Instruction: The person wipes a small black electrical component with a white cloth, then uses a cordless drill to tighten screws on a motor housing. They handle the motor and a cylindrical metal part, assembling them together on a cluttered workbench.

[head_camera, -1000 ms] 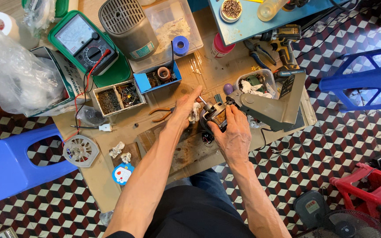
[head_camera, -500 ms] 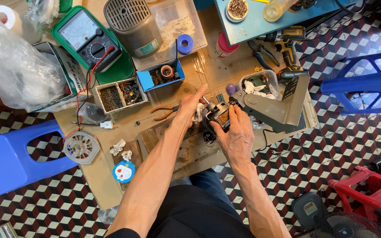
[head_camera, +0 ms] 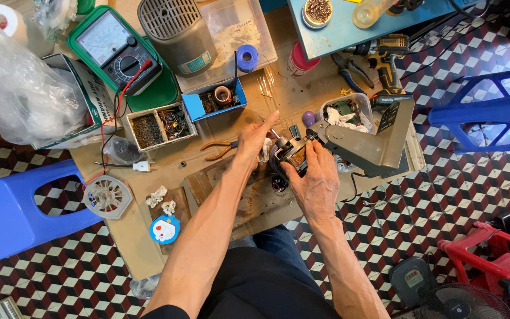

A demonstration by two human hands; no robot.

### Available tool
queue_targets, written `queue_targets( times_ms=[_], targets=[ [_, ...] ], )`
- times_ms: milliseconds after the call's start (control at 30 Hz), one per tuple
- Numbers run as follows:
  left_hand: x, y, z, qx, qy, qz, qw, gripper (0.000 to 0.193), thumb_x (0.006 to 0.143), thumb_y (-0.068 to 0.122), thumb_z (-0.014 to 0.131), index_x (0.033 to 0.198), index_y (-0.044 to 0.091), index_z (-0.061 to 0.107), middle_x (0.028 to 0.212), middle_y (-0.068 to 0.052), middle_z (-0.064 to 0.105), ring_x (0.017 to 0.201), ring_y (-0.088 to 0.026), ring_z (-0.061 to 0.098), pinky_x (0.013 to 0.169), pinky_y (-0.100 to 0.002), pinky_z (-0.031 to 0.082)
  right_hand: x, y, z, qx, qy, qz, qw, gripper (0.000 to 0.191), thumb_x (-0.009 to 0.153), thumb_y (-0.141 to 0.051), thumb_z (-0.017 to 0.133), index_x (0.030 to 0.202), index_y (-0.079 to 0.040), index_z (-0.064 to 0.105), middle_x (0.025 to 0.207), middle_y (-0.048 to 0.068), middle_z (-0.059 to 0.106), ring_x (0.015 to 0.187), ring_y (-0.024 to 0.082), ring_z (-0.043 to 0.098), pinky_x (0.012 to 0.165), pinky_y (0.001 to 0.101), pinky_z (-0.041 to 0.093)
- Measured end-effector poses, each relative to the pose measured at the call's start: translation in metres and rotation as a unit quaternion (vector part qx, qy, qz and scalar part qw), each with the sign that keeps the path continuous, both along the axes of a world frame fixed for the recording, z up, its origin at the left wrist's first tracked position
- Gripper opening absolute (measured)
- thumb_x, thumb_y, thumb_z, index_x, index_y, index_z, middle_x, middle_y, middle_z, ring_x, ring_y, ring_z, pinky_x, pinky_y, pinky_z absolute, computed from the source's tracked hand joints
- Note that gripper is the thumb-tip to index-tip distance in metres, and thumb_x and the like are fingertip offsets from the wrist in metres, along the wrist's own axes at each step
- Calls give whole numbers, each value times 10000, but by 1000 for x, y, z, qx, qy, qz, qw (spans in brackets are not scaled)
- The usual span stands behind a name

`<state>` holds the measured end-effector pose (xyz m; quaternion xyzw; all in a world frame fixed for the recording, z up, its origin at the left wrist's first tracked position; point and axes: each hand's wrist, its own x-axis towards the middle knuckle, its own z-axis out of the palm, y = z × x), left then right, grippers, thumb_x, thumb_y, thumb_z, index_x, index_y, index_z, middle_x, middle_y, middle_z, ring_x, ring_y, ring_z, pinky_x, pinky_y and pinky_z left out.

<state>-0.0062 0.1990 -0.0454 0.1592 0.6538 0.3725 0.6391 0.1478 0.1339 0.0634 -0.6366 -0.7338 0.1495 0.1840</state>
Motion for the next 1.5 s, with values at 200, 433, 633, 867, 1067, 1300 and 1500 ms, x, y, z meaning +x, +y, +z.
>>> queue_targets(
  times_ms=[200,433,633,867,1067,1300,1500],
  targets=[
    [-16,-10,7,67,-193,6,979,481,817,481,730,1138,125,698,1116,-99,781,692,-79,664,536,-218,535,0,-1,0,1,3,1,1000,707,794,-322,858,1322,79,612,1363,225,603,1226,377,583,1027,444,482],
    [-3,-3,-3,28,-115,68,991,396,908,309,840,1011,-42,689,1015,-211,755,696,-157,660,584,-279,552,-1,0,1,-2,-3,1,1000,714,787,-326,858,1316,87,614,1357,227,603,1225,375,580,1024,442,479],
    [-9,-10,4,40,-199,47,978,327,885,372,731,1058,95,726,1059,-80,792,782,-76,706,671,-246,582,0,-2,-3,11,-5,6,1000,701,796,-320,856,1320,79,616,1357,221,605,1233,386,575,1036,447,473],
    [-4,-4,1,34,-142,53,988,377,897,315,798,1065,-11,713,1000,-131,784,814,-170,704,674,-288,574,-1,-1,-5,26,-3,11,1000,702,794,-309,851,1322,86,612,1354,237,597,1251,388,570,1050,448,466],
    [-10,-40,5,-21,-112,126,985,355,974,417,651,1188,135,663,1044,-87,731,758,-163,620,603,-304,521,5,-10,23,34,-7,57,998,624,853,-324,823,1288,70,610,1403,256,563,1333,410,498,1124,496,394],
    [15,-130,60,-26,-457,234,857,322,1044,260,496,1250,47,622,1185,-90,701,1052,-202,693,915,-354,580,-29,-60,27,17,107,194,975,441,959,-154,641,1371,5,628,1498,179,536,1461,381,396,1213,487,298],
    [8,-162,105,-26,-557,208,804,294,1021,220,533,1244,50,622,1173,-73,701,1058,-193,680,978,-365,541,-18,-64,32,56,111,148,981,333,1006,-138,614,1324,-43,637,1438,117,617,1481,339,431,1256,477,289]
  ],
)
